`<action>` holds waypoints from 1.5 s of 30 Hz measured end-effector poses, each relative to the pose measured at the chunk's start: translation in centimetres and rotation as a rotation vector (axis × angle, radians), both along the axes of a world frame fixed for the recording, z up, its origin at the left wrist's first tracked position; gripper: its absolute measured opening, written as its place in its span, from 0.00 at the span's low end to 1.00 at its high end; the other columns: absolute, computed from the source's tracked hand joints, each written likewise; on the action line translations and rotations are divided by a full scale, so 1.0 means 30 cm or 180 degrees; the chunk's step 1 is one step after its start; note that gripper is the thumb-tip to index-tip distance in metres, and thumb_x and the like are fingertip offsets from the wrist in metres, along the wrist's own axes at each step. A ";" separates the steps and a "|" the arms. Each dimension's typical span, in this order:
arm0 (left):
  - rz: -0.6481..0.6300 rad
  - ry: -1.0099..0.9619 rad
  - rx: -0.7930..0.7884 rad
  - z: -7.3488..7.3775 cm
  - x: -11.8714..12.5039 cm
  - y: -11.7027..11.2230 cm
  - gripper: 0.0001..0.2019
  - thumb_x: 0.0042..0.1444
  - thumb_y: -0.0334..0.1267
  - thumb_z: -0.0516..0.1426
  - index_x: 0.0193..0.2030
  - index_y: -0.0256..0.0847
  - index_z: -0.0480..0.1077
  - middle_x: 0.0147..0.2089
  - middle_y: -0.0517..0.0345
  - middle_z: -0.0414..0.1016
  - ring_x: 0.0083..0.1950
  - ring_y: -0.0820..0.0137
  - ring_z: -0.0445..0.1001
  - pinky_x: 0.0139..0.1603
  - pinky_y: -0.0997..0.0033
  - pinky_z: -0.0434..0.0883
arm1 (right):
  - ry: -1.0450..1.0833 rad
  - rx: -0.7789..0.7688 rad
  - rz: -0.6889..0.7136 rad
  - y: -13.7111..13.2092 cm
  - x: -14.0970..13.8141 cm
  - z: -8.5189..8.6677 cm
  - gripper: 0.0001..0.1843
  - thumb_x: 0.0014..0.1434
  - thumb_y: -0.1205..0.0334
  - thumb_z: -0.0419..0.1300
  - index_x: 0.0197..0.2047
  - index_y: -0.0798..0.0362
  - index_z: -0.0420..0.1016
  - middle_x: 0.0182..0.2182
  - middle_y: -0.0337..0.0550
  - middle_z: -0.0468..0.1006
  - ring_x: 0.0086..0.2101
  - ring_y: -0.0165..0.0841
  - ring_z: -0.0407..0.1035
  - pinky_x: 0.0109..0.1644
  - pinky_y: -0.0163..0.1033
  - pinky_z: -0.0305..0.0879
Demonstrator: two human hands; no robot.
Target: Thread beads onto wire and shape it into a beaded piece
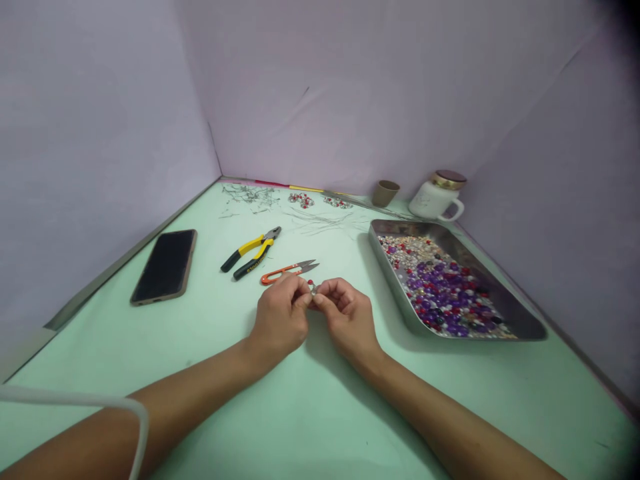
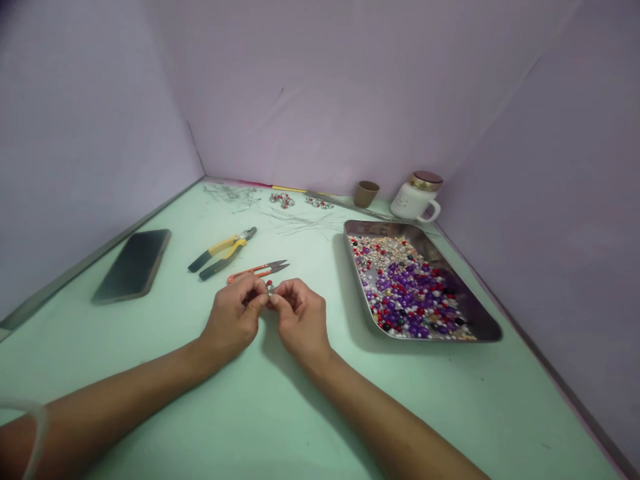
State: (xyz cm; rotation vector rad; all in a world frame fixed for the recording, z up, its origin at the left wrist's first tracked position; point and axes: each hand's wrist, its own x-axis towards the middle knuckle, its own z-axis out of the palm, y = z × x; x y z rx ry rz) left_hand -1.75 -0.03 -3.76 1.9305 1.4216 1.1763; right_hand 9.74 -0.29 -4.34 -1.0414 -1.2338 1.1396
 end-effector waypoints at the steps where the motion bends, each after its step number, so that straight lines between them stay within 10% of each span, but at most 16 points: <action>1: 0.0000 0.0015 0.0059 0.002 -0.001 0.001 0.08 0.48 0.25 0.49 0.22 0.39 0.57 0.24 0.62 0.60 0.29 0.74 0.60 0.31 0.73 0.59 | 0.0034 -0.0016 0.0004 0.001 0.001 0.000 0.03 0.48 0.68 0.57 0.25 0.55 0.65 0.21 0.34 0.67 0.25 0.26 0.63 0.33 0.34 0.64; 10: -0.0389 -0.0171 -0.0178 0.027 -0.047 0.035 0.04 0.47 0.28 0.52 0.27 0.38 0.66 0.30 0.60 0.66 0.30 0.75 0.64 0.30 0.75 0.62 | 0.0725 -0.0713 0.0525 0.039 0.033 -0.007 0.08 0.43 0.63 0.63 0.25 0.56 0.68 0.20 0.35 0.72 0.24 0.26 0.69 0.33 0.34 0.67; 18: -0.0477 -0.1338 -0.1500 0.025 -0.040 0.051 0.06 0.45 0.31 0.54 0.33 0.35 0.66 0.22 0.62 0.67 0.17 0.79 0.61 0.18 0.77 0.61 | 0.0806 -0.0641 0.0550 0.034 0.036 -0.018 0.09 0.45 0.63 0.63 0.32 0.56 0.73 0.24 0.40 0.77 0.26 0.29 0.72 0.36 0.37 0.68; 45: -0.0940 -0.2769 -0.1941 0.006 -0.063 0.067 0.09 0.47 0.30 0.55 0.37 0.33 0.68 0.29 0.56 0.70 0.24 0.77 0.68 0.23 0.75 0.65 | 0.1096 -0.0902 0.0343 0.056 0.040 -0.018 0.14 0.41 0.62 0.65 0.33 0.56 0.70 0.25 0.40 0.77 0.24 0.29 0.71 0.34 0.38 0.69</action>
